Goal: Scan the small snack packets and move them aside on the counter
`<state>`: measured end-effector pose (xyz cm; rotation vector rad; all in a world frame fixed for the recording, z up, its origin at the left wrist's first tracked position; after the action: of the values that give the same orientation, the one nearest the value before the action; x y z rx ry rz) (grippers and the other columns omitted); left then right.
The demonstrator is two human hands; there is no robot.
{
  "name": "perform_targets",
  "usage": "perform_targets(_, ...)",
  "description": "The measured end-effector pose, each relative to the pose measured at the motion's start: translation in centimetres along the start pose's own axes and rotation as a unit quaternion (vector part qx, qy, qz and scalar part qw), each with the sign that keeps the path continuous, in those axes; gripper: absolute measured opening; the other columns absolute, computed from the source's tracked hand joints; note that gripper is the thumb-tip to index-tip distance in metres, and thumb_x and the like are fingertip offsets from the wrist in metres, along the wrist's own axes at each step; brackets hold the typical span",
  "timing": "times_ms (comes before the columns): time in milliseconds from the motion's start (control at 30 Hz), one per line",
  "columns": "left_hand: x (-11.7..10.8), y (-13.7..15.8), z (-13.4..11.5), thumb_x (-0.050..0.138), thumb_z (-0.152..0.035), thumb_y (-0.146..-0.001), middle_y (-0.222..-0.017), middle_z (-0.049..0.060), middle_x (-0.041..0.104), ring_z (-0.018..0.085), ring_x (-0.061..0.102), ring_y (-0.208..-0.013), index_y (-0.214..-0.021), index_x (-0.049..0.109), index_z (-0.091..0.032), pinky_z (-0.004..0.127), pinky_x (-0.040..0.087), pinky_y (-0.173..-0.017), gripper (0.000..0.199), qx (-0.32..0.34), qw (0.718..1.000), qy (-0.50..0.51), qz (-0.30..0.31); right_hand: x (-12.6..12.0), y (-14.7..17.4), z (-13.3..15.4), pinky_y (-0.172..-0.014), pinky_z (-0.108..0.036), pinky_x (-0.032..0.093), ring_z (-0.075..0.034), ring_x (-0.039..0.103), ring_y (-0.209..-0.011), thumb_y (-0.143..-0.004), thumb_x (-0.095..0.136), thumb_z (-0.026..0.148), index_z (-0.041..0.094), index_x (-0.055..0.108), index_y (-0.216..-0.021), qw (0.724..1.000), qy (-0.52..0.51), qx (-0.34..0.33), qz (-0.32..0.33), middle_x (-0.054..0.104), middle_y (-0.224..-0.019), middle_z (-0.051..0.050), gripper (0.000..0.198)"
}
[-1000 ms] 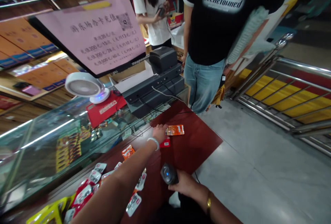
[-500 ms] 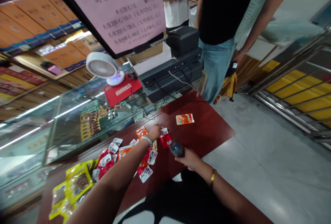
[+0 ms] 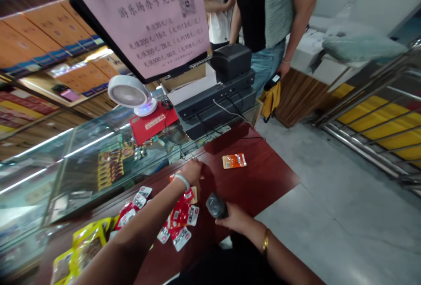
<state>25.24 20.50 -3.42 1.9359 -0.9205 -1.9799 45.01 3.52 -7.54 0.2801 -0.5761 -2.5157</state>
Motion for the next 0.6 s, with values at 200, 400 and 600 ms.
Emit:
perform_targets(200, -0.9, -6.5, -11.2, 0.068, -0.035, -0.085, -0.137, 0.015, 0.056, 0.027, 0.053, -0.126, -0.135, 0.054, -0.019, 0.037, 0.046, -0.104, 0.054, 0.073, 0.994, 0.036, -0.078, -1.5, 0.9, -1.8, -0.091, -0.039, 0.053, -0.03, 0.07, -0.1, -0.068, 0.081, 0.032, 0.017, 0.069, -0.114, 0.998, 0.034, 0.046, -0.019, 0.076, -0.109, -0.009, 0.05)
perform_targets(400, -0.8, -8.8, -11.1, 0.074, -0.028, -0.078, -0.106, 0.017, 0.073, 0.028, 0.069, -0.099, -0.104, 0.073, -0.012, 0.033, 0.054, -0.083, 0.031, 0.078, 0.995, 0.043, 0.047, -2.2, 1.6, -2.6, -0.092, -0.041, 0.052, -0.032, 0.069, -0.104, -0.068, 0.08, 0.036, 0.017, 0.069, -0.114, 0.997, 0.036, 0.052, -0.04, 0.075, -0.113, -0.012, 0.051)
perform_targets(600, 0.5, -4.0, -4.2, 0.074, -0.037, -0.077, -0.094, 0.008, 0.076, 0.021, 0.07, -0.088, -0.095, 0.077, -0.018, 0.026, 0.052, -0.082, 0.026, 0.063, 0.988, 0.075, 0.119, -1.8, 1.2, -1.0, -0.097, -0.044, 0.051, -0.033, 0.068, -0.107, -0.07, 0.079, 0.039, 0.016, 0.068, -0.118, 0.999, 0.027, 0.027, -0.029, 0.074, -0.116, -0.013, 0.054)
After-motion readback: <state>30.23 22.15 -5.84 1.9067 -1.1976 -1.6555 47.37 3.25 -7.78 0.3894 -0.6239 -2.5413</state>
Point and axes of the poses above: each hand's wrist, its own y-axis away from the middle knuckle, its own x-axis out of the palm, z = x × y, the point moved 2 cm from there along -y, towards the middle knuckle
